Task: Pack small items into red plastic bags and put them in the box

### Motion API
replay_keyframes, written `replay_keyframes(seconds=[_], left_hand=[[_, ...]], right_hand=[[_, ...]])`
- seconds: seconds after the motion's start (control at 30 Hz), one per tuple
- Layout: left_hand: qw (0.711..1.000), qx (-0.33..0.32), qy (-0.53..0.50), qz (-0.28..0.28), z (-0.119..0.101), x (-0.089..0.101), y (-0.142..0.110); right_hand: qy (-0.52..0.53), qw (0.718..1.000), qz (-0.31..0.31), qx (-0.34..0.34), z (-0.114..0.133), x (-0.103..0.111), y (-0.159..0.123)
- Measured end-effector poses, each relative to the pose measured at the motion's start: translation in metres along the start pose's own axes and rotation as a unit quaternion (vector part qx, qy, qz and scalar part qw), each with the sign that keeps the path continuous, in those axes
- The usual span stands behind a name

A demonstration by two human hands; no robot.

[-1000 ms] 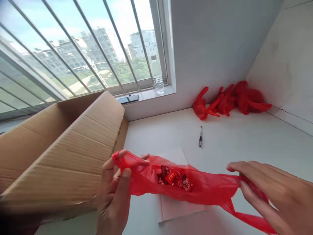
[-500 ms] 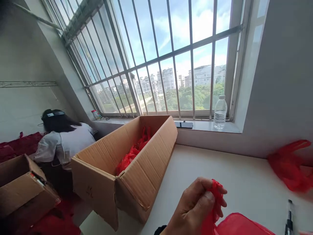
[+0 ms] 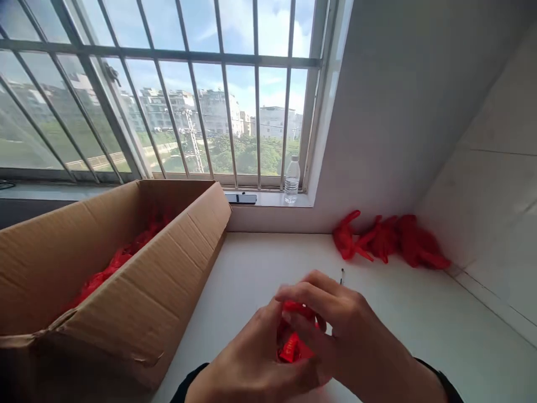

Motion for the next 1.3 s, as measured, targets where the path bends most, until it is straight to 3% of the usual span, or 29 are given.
replay_keyframes(seconds=[0.13,0.4,0.57,0.73,0.83,1.0,1.2,1.3], left_hand=[[1.0,-0.007,0.01,-0.015,0.005,0.002,0.01],[0.991,0.083,-0.089,-0.046,0.022,0.012,0.007],[0.979,0.158,-0.109,-0.075,0.031,0.014,0.006],[0.978,0.13,-0.146,-0.066,0.03,0.024,0.01],[0.979,0.131,-0.146,-0.048,0.032,0.029,0.008],[0.975,0.134,-0.167,-0.057,0.033,0.034,0.003],[0.979,0.136,-0.138,-0.059,0.033,0.036,0.003],[0.982,0.131,-0.131,-0.042,0.036,0.036,0.004]], right_hand=[[0.069,0.996,-0.02,-0.052,0.007,-0.004,0.011],[0.109,0.987,0.001,-0.117,-0.017,-0.022,0.005],[0.134,0.979,-0.052,-0.148,-0.021,-0.022,0.003],[0.17,0.98,-0.017,-0.106,-0.016,-0.024,-0.008],[0.165,0.978,-0.035,-0.124,-0.022,-0.028,-0.013],[0.209,0.966,0.012,-0.151,-0.034,-0.041,-0.01],[0.227,0.962,-0.043,-0.143,-0.037,-0.046,-0.01],[0.221,0.964,-0.042,-0.144,-0.039,-0.048,-0.013]])
Point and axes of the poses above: each hand's wrist, its own y-axis towards the middle knuckle, its own x-axis out of the back of the hand, z = x × y, the point moved 3 cm from there along y, towards the middle knuckle, and after that the axes turned 3 degrees about -z, right-handed, at the moved point
